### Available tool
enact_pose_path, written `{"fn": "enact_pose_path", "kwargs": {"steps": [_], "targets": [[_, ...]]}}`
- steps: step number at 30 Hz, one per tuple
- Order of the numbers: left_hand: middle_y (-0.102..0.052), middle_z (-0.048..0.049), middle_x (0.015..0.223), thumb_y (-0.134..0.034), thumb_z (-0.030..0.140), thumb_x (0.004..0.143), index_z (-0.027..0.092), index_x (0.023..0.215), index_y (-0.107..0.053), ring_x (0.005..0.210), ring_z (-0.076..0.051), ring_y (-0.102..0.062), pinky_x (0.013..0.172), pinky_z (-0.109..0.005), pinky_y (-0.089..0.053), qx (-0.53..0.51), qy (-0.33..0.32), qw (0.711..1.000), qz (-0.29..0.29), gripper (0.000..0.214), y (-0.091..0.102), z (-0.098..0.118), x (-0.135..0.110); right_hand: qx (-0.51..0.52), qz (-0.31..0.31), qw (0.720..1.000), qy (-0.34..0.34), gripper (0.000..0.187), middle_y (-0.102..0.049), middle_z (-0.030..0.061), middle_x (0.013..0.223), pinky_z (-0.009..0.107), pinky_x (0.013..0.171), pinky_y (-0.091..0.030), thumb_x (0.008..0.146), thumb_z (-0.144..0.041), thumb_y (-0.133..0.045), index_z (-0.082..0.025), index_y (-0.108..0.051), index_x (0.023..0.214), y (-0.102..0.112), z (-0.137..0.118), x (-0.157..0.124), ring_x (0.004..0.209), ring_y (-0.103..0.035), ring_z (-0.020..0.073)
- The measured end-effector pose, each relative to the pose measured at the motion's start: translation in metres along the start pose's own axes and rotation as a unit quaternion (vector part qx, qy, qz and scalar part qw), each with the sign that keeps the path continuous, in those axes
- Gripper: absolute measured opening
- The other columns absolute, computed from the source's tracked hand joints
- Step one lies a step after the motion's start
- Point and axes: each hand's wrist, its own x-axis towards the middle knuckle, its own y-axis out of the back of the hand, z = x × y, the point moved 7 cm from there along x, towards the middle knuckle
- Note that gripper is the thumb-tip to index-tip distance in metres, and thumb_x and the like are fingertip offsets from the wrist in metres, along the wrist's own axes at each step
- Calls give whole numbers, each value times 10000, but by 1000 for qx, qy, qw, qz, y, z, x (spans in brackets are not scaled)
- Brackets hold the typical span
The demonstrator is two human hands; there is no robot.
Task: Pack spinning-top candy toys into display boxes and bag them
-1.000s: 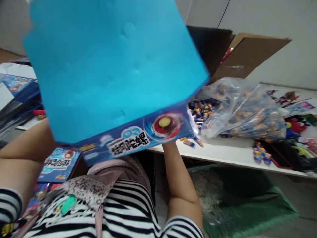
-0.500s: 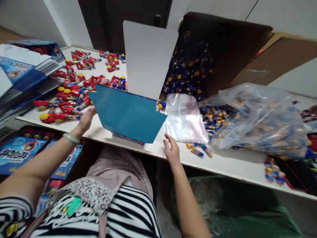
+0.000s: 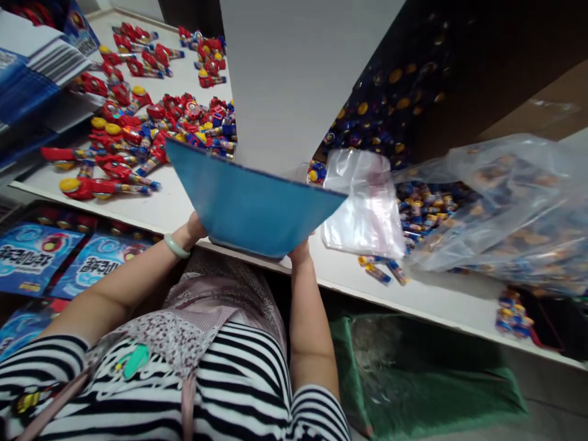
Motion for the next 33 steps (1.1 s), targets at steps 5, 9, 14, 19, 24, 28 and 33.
{"fn": "enact_pose_path", "kwargs": {"steps": [5,9,14,19,24,28,33], "targets": [[-681,-103,1123,-320,727,945,201,1183,-595,1062,-230,-643,980,-419,-546,-24,-54,991,120,639,3,18,-6,146,146,976,-70,891,-560,218,1366,506,1004,-483,923,-688,21,-139,-325,1532,2,2,8,1269,-556,324],[-629,-139,1242,-419,674,946,190,1282,-508,1154,-229,-623,1023,-384,-515,61,-136,978,149,596,4,43,-15,114,214,966,-92,652,-617,172,1230,454,1004,-488,961,-621,-185,-191,-608,1209,24,1,0,1156,-601,285],[-667,-153,1202,-335,572,1008,166,1259,-553,1085,-253,-660,945,-397,-541,229,-119,963,75,524,-3,46,-8,-37,-37,991,-125,474,-656,89,758,422,768,-534,929,-590,-396,-239,-634,716,58,-4,14,758,-647,264],[-660,-190,1187,-272,582,1012,129,1281,-531,1091,-281,-662,950,-436,-543,251,-123,957,76,587,-1,42,-5,-130,153,980,9,522,-637,133,1214,429,808,-551,877,-516,-600,-226,-617,1311,134,-46,64,952,-656,278],[-578,-218,1365,-271,495,1030,122,1406,-447,1296,-296,-565,1111,-495,-464,247,-140,956,77,558,-8,39,-9,-96,65,991,67,463,-636,127,1146,414,854,-564,886,-381,-603,-190,-668,1301,126,-35,127,909,-671,242],[-367,-206,1575,-274,381,1039,114,1539,-270,1497,-260,-334,1244,-472,-325,268,-180,945,62,567,-17,39,-13,-151,-32,987,38,438,-681,134,1048,425,876,-541,855,-337,-659,-154,-705,1251,114,-19,155,900,-676,263],[-419,-199,1542,-286,253,1027,112,1543,-297,1477,-264,-367,1241,-479,-332,319,-204,925,45,536,-19,38,-14,-220,-103,970,18,465,-708,146,1123,401,897,-522,882,-350,-657,-166,-659,1309,106,-25,165,961,-673,281]]}}
